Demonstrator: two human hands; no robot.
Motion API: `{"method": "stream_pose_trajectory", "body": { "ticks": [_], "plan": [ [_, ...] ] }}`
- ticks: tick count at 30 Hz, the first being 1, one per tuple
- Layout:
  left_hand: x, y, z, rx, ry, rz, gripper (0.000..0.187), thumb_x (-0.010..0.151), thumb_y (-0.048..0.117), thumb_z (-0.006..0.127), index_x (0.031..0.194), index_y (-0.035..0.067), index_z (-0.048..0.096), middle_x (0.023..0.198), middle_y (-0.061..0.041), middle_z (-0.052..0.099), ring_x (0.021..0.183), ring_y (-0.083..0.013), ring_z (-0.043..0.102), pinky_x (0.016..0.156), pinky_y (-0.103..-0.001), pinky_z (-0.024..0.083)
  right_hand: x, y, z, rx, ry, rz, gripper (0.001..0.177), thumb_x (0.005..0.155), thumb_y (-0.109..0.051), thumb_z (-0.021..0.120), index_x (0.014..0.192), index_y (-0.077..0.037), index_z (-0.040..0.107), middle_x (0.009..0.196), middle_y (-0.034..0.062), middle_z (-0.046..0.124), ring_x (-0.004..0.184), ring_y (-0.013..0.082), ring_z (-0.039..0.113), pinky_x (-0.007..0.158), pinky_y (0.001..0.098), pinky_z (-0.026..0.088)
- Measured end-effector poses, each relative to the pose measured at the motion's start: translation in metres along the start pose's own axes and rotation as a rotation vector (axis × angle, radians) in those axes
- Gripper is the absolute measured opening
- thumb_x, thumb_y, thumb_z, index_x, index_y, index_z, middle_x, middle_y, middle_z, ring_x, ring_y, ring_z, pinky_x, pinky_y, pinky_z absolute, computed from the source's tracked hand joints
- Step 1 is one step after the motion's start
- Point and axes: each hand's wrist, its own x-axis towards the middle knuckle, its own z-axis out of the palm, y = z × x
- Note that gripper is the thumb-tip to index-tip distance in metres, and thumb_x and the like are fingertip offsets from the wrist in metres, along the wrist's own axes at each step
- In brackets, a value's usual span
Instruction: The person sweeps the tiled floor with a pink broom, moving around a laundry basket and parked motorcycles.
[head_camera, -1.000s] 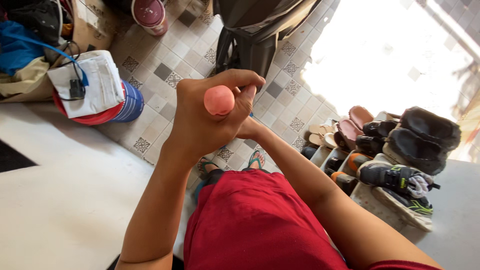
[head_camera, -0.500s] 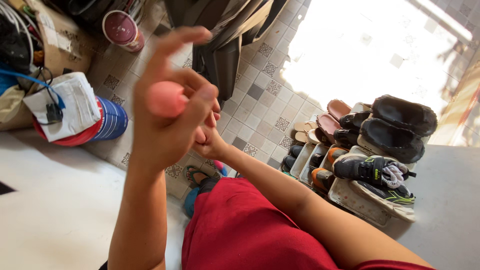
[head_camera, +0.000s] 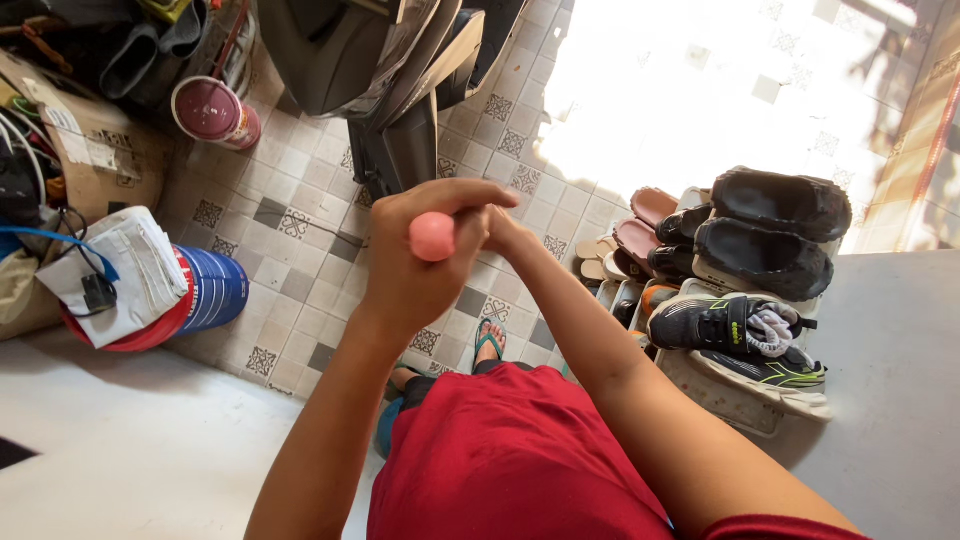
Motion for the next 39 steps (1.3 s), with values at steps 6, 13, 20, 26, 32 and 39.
{"method": "stream_pose_trajectory", "body": {
  "ticks": [6,13,20,26,32,39],
  "plan": [
    [-0.022,-0.004,0.004,0.109,-0.020,-0.225,0.020,0.095,-0.003,0.061,0.106,0.004,0.076,0.071,-0.004,0.065,0.063,-0.0071,0.060,0.060,-0.022,0.049,-0.021,0.066,-0.002,-0.448,0.291,0.179,0.030,0.095,-0.025,0.072,0.077,-0.003,0.063,0.074,0.0163,0.061,0.073,0.0336,0.061,0.070,0.0430,0.048],
    [0.014,0.046,-0.012,-0.052,-0.005,-0.178,0.021,0.097,-0.002,0.059,0.110,0.004,0.074,0.073,0.003,0.064,0.063,-0.0016,0.057,0.060,-0.020,0.047,-0.046,0.020,0.045,-0.051,0.334,0.173,0.012,0.087,-0.016,0.069,0.082,-0.006,0.066,0.069,0.0082,0.064,0.061,0.0120,0.057,0.060,0.0314,0.050],
    [0.034,0.029,0.033,-0.056,-0.119,-0.101,0.018,0.093,-0.006,0.063,0.102,0.002,0.076,0.084,-0.002,0.073,0.075,-0.0042,0.066,0.069,-0.022,0.054,-0.060,0.025,0.034,0.082,0.315,0.051,0.012,0.085,-0.013,0.069,0.087,-0.007,0.059,0.080,0.0046,0.059,0.076,0.0120,0.054,0.069,0.0313,0.049],
    [0.038,-0.013,0.036,-0.015,-0.226,0.069,0.017,0.090,-0.007,0.065,0.101,0.004,0.072,0.083,-0.006,0.072,0.072,-0.0105,0.067,0.068,-0.025,0.053,-0.054,0.080,-0.039,-0.088,0.314,0.305,0.028,0.089,-0.014,0.069,0.072,-0.004,0.049,0.067,0.0093,0.050,0.065,0.0207,0.043,0.060,0.0369,0.042],
    [0.086,-0.052,0.020,-0.040,-0.403,-0.020,0.021,0.091,-0.007,0.062,0.103,0.004,0.074,0.077,-0.005,0.068,0.069,-0.0084,0.067,0.066,-0.024,0.054,-0.024,0.088,-0.075,-0.399,0.615,0.357,0.037,0.091,-0.015,0.069,0.065,-0.002,0.047,0.058,0.0156,0.046,0.053,0.0297,0.041,0.053,0.0413,0.039],
    [0.181,-0.065,-0.026,-0.434,-0.426,-0.100,0.018,0.107,0.003,0.062,0.123,-0.001,0.068,0.079,-0.002,0.063,0.074,-0.0071,0.065,0.088,-0.029,0.064,-0.008,0.033,-0.028,-0.572,0.997,0.366,0.028,0.095,-0.014,0.071,0.075,-0.003,0.055,0.072,0.0198,0.059,0.073,0.0432,0.060,0.062,0.0463,0.044]
  ]
}}
